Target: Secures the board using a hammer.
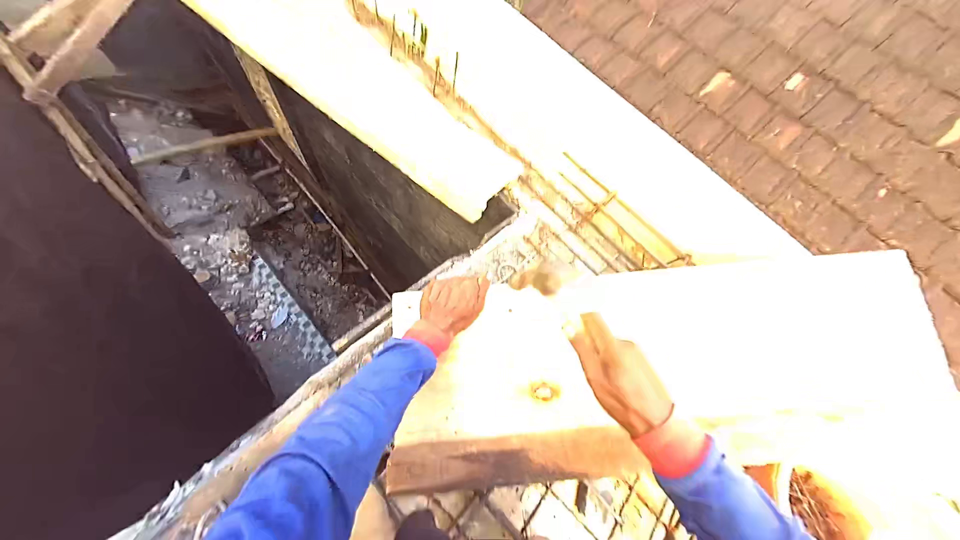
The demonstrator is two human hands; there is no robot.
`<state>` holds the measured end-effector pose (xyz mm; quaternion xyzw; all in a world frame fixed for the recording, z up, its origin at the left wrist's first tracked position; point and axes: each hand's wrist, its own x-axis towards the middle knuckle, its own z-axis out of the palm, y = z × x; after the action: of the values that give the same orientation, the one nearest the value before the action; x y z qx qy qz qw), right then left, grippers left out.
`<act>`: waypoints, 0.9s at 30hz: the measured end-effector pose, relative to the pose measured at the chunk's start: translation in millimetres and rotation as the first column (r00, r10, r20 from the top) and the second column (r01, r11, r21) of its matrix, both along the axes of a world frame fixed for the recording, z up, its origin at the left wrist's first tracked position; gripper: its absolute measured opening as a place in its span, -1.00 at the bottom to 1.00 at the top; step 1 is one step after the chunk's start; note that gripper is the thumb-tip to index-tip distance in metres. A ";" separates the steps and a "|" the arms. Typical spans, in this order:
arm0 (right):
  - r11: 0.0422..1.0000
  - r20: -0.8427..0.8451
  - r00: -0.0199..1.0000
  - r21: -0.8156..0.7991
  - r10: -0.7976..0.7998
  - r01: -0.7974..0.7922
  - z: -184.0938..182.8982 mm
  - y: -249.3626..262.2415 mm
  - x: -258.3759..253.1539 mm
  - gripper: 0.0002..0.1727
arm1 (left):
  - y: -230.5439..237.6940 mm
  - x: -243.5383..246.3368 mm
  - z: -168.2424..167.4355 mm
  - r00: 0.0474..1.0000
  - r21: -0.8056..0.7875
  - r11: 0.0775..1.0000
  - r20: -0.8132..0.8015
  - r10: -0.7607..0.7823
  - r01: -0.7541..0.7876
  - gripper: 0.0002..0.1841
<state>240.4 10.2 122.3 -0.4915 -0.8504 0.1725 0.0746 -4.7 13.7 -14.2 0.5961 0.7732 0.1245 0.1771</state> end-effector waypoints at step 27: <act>0.959 0.359 0.920 -0.279 0.154 -0.052 57.5 10.0 -14.7 -0.52 | -12.5 1.2 18.9 0.998 0.127 0.992 -0.057 -0.004 0.011 -0.30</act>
<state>225.7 20.2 179.8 -0.4752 -0.8430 0.1900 -0.1656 -3.6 1.1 4.8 0.6123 0.7662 0.1559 0.1172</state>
